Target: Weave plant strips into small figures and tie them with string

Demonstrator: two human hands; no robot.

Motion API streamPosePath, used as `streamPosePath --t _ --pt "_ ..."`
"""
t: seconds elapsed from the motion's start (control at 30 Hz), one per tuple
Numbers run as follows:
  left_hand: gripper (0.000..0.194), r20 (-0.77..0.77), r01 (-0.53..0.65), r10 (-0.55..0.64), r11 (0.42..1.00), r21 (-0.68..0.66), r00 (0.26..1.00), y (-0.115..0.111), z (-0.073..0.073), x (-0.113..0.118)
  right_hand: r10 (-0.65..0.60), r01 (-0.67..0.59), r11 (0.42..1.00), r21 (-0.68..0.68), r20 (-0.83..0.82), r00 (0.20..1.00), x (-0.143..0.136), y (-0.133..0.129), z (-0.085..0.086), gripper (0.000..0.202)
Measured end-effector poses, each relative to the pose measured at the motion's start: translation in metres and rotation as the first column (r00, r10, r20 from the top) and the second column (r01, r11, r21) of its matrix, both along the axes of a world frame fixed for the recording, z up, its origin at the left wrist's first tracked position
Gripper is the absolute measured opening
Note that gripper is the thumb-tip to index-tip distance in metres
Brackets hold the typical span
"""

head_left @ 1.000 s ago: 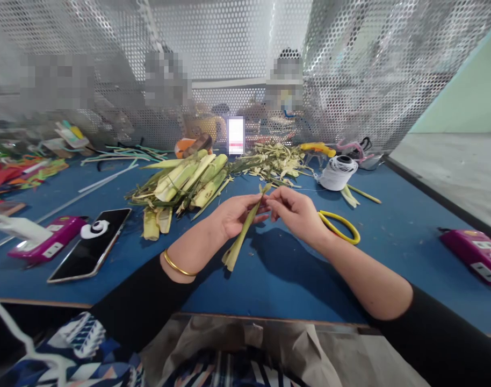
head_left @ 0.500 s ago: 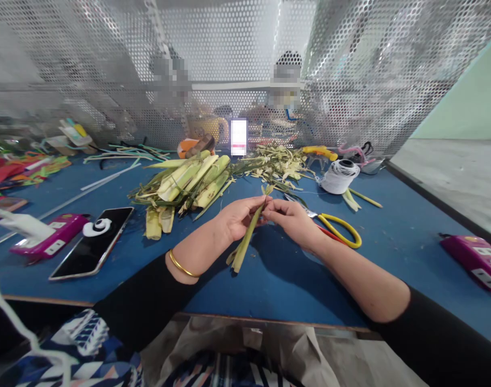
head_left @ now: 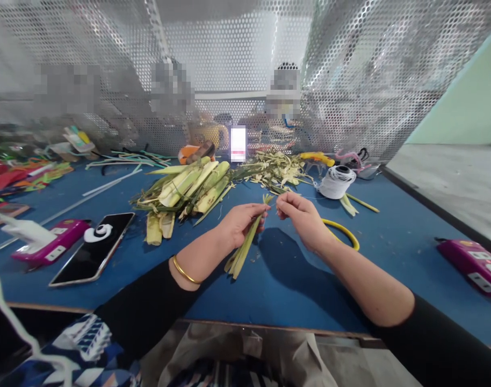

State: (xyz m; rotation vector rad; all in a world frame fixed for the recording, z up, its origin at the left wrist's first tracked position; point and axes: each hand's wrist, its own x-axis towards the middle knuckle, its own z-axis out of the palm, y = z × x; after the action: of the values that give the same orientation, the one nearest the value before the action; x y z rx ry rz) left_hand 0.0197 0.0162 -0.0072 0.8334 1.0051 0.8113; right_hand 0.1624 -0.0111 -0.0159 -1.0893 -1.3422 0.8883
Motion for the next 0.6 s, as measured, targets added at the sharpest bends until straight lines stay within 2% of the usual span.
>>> streamPosePath --t 0.13,0.2,0.4,0.6 --pt "0.001 -0.089 0.038 -0.030 0.996 0.081 0.996 -0.005 -0.008 0.005 0.032 -0.032 0.999 -0.044 0.010 0.999 0.002 0.001 0.002 0.018" --pt "0.010 -0.140 0.033 -0.012 0.989 0.144 0.990 -0.006 -0.011 0.006 0.035 -0.033 0.997 -0.076 0.023 0.999 0.004 0.001 0.003 0.019" --pt "0.015 -0.246 0.124 -0.034 0.923 0.363 0.969 -0.009 -0.013 0.005 0.037 -0.033 0.993 -0.111 0.035 0.999 0.006 0.003 0.001 0.018" --pt "0.012 -0.254 0.146 -0.064 0.936 0.320 0.965 -0.010 -0.012 0.007 0.108 -0.115 0.993 0.029 0.169 0.980 0.004 0.002 -0.001 0.021"
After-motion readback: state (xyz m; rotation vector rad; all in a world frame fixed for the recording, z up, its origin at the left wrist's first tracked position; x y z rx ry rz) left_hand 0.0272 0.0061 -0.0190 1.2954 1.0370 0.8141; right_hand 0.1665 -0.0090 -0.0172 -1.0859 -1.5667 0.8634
